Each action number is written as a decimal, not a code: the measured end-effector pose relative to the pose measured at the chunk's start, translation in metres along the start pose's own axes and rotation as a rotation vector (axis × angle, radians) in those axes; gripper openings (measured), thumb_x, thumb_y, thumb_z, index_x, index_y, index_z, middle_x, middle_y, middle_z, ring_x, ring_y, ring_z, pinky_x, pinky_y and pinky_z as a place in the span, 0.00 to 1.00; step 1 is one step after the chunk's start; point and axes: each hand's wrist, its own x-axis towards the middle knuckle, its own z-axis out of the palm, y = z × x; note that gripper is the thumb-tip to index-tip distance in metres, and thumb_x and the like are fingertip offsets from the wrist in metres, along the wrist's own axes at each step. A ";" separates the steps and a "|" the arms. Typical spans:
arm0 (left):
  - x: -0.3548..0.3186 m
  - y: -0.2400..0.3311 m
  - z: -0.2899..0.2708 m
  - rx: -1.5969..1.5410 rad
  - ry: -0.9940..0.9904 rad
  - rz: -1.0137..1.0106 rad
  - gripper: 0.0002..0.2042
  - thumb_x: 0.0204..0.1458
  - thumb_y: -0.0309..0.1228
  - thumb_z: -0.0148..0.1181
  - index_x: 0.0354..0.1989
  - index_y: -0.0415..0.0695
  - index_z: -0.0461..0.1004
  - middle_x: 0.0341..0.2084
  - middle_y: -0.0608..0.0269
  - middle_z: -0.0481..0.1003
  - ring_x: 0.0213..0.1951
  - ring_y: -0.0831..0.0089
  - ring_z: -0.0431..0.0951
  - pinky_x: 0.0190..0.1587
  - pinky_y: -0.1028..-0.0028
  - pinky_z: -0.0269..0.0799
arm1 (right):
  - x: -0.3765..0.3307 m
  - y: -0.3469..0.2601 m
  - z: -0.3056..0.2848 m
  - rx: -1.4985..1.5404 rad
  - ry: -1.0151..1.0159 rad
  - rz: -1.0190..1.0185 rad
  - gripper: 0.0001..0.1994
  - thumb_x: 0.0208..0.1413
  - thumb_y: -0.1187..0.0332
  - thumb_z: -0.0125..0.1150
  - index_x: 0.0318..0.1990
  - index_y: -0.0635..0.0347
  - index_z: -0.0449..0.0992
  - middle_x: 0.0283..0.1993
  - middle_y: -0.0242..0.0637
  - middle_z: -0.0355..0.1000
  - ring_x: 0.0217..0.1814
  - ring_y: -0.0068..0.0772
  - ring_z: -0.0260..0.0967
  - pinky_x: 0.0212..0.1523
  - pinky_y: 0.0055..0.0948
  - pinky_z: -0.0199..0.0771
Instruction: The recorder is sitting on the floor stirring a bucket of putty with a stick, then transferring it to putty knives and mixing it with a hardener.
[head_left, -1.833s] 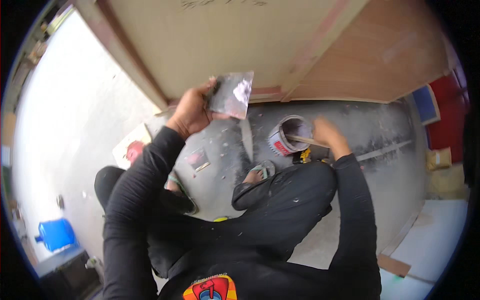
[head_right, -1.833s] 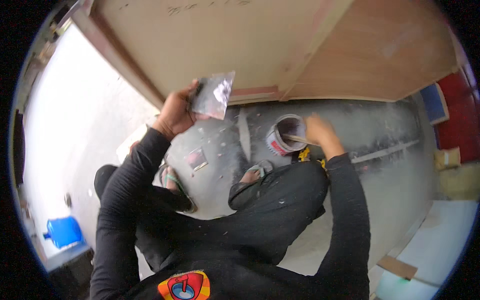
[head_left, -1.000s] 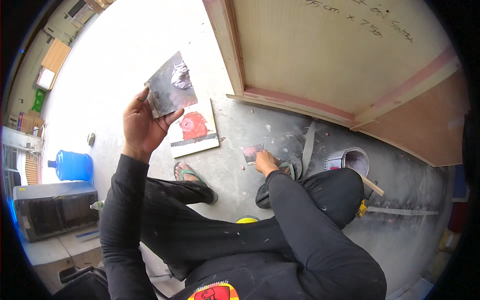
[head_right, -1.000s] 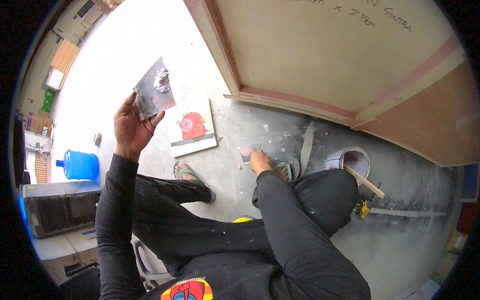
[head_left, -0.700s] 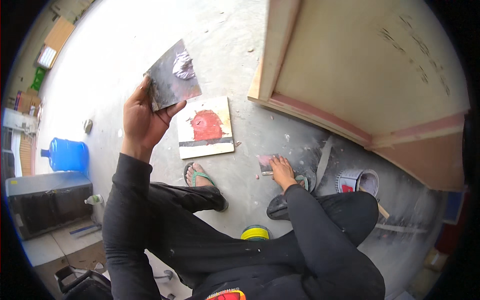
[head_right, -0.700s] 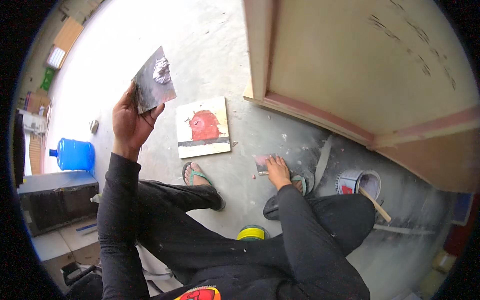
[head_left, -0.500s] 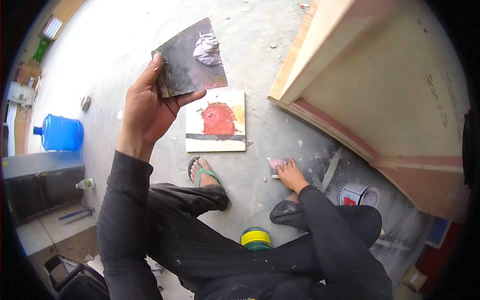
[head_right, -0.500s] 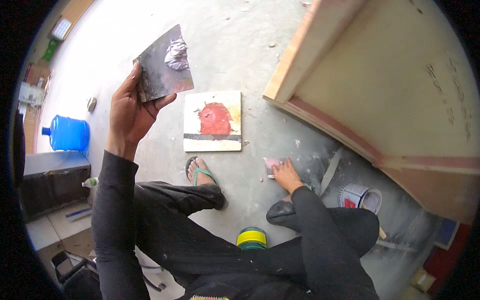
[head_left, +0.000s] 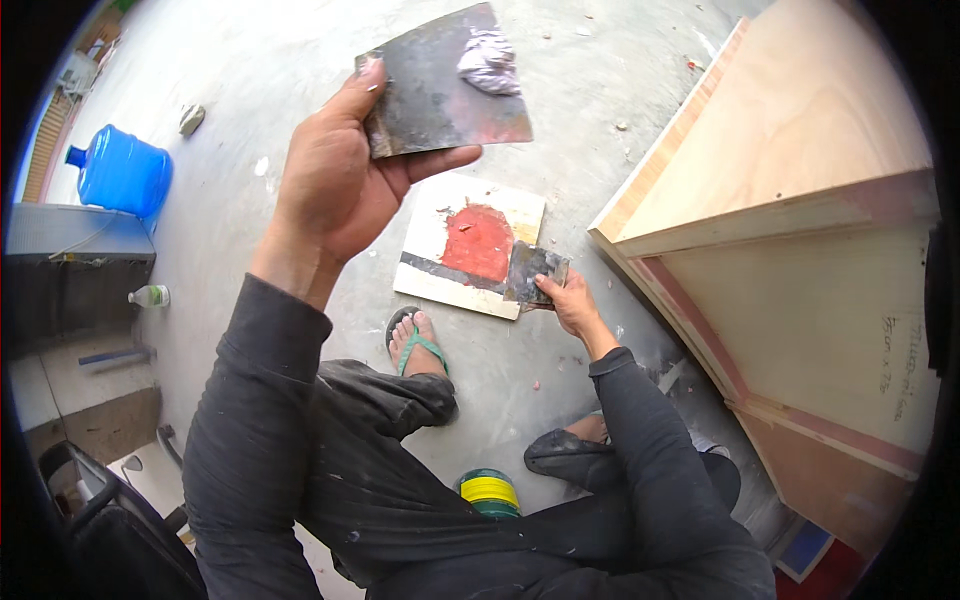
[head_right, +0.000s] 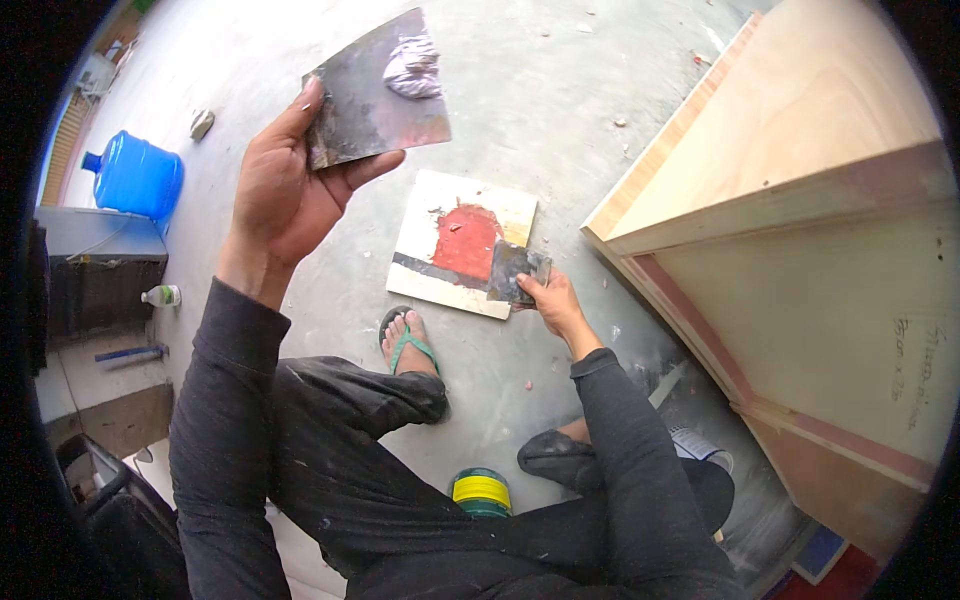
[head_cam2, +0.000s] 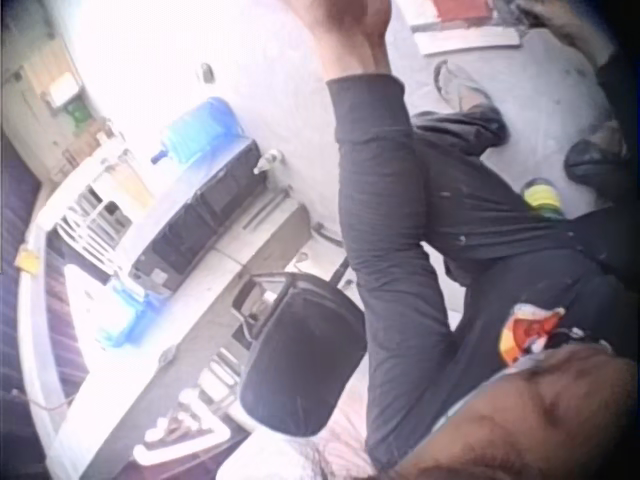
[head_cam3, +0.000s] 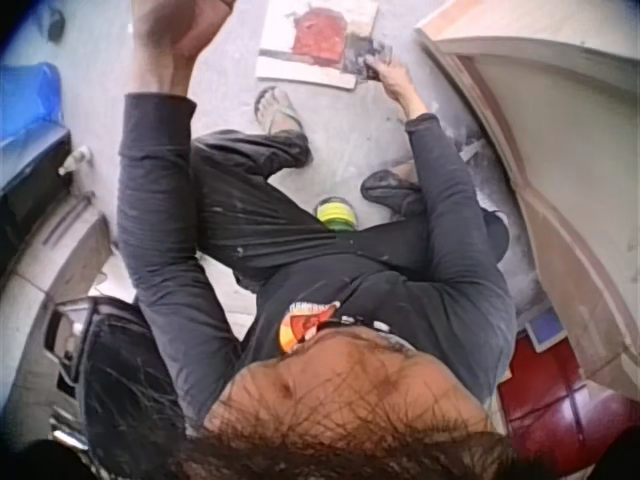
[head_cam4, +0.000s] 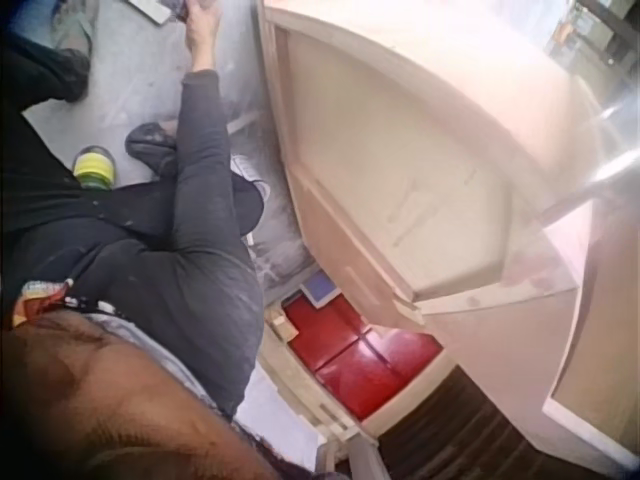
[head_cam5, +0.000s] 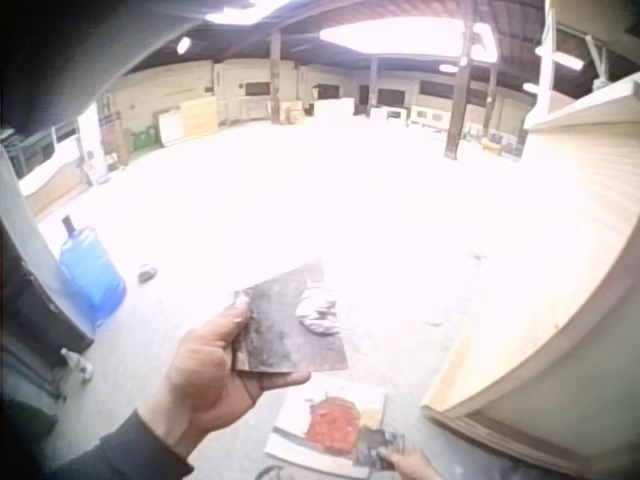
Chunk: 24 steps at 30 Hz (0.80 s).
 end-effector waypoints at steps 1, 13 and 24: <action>0.000 0.001 -0.001 -0.015 0.001 -0.006 0.22 0.75 0.41 0.35 0.66 0.36 0.60 0.58 0.48 0.72 0.59 0.50 0.77 0.59 0.44 0.81 | 0.008 -0.001 0.006 -0.118 0.044 -0.015 0.12 0.65 0.67 0.62 0.51 0.66 0.78 0.42 0.33 0.80 0.36 0.29 0.78 0.38 0.36 0.84; 0.002 0.002 -0.008 -0.029 0.021 0.013 0.22 0.75 0.38 0.33 0.65 0.32 0.60 0.58 0.44 0.71 0.58 0.49 0.78 0.56 0.46 0.83 | 0.032 0.058 0.059 -1.939 0.059 -0.715 0.19 0.57 0.69 0.57 0.57 0.52 0.80 0.44 0.39 0.70 0.49 0.40 0.68 0.49 0.41 0.68; 0.002 0.006 -0.012 -0.018 0.008 0.024 0.24 0.75 0.41 0.32 0.70 0.36 0.57 0.61 0.47 0.71 0.62 0.51 0.76 0.62 0.48 0.80 | 0.001 0.044 0.037 -0.541 -0.054 0.311 0.14 0.57 0.76 0.61 0.51 0.69 0.79 0.45 0.35 0.79 0.39 0.31 0.76 0.42 0.32 0.77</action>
